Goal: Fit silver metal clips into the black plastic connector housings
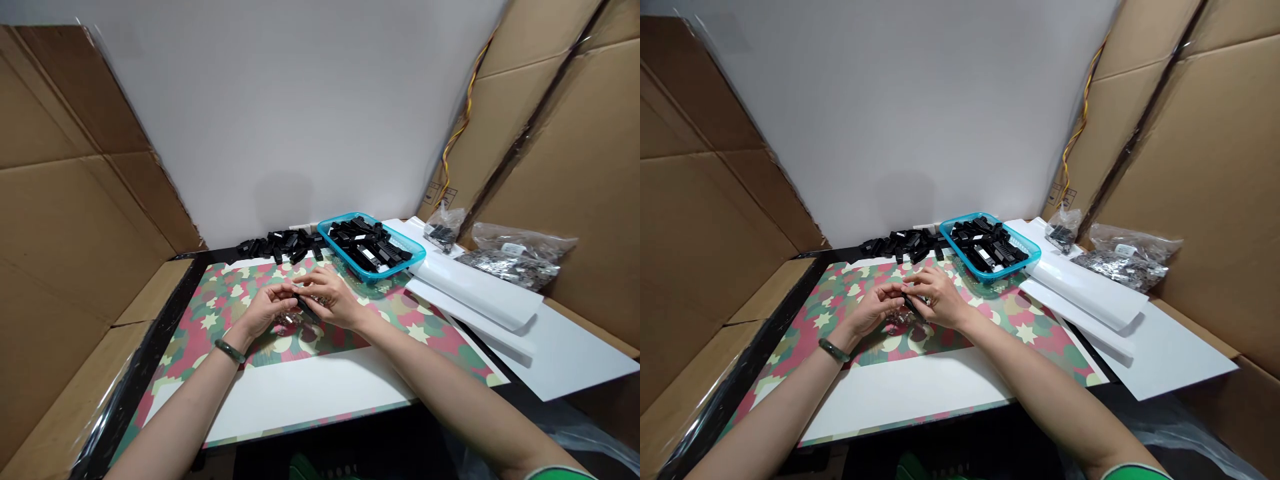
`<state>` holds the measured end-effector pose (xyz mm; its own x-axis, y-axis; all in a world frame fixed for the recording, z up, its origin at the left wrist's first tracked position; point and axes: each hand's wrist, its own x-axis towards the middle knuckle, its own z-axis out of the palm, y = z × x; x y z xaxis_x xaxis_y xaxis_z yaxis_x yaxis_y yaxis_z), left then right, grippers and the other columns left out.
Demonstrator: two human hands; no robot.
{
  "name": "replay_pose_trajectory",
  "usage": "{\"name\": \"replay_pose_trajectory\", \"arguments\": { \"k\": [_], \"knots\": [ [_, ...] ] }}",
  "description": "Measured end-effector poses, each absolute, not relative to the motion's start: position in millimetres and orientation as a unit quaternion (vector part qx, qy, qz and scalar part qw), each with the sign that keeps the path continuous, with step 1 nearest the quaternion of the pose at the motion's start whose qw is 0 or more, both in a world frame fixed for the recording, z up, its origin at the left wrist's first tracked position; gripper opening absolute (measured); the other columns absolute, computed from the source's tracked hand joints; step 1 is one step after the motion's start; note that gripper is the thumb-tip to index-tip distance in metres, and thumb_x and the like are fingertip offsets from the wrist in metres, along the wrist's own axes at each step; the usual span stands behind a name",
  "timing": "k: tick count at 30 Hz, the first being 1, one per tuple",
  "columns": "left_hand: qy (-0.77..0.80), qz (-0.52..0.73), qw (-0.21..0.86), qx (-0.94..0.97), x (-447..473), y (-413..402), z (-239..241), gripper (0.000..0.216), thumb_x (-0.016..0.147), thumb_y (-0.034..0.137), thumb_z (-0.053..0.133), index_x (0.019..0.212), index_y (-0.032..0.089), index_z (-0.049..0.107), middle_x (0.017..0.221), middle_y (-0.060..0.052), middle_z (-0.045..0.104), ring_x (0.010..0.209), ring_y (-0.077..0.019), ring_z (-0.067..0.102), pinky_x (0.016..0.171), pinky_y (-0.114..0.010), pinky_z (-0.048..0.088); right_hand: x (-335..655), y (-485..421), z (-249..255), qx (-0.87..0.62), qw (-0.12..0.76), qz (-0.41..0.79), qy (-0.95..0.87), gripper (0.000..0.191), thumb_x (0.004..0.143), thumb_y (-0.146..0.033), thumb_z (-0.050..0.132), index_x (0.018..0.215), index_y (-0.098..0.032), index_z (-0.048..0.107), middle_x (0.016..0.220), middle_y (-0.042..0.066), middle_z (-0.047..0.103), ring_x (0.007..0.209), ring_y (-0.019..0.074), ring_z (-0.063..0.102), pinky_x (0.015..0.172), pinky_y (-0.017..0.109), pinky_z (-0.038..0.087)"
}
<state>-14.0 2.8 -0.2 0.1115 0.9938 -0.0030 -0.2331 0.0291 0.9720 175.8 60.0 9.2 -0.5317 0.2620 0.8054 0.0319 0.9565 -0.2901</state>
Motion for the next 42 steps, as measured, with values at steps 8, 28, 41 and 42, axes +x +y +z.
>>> {"name": "replay_pose_trajectory", "arguments": {
  "k": [8,28,41,42],
  "knots": [
    [0.393,0.540,0.602,0.438,-17,1,7,0.035,0.061,0.024,0.089,0.092,0.017,0.072,0.088,-0.005,0.072,0.080,-0.0183,0.068,0.073,-0.029,0.055,178,54,15,-0.071,0.527,0.067,-0.844,0.011,0.090,-0.023,0.062,0.099,-0.021,0.069,0.108,0.011,0.070,0.088,0.0206,0.062,0.077,0.040,0.050],
    [0.398,0.545,0.606,0.421,-17,1,6,0.035,0.059,0.022,0.091,0.088,0.016,0.071,0.083,-0.004,0.070,0.075,-0.0149,0.065,0.070,-0.026,0.053,172,49,7,-0.064,0.508,0.048,-0.858,0.012,0.086,-0.022,0.066,0.098,-0.022,0.069,0.095,0.008,0.075,0.084,0.0227,0.060,0.076,0.042,0.053],
    [0.390,0.556,0.603,0.418,-16,1,7,0.034,0.059,0.024,0.090,0.087,0.017,0.071,0.081,-0.002,0.070,0.075,-0.0157,0.066,0.073,-0.028,0.054,167,44,8,-0.058,0.555,0.029,-0.829,0.032,0.089,-0.015,0.062,0.120,-0.023,0.064,0.089,0.004,0.076,0.078,0.0198,0.061,0.073,0.037,0.055],
    [0.389,0.557,0.605,0.414,-16,1,8,0.035,0.059,0.023,0.091,0.087,0.017,0.071,0.080,-0.002,0.070,0.075,-0.0156,0.066,0.073,-0.028,0.055,167,44,8,-0.056,0.558,0.028,-0.828,0.032,0.089,-0.014,0.062,0.120,-0.022,0.064,0.089,0.004,0.077,0.078,0.0196,0.061,0.073,0.037,0.055]
  ]
}}
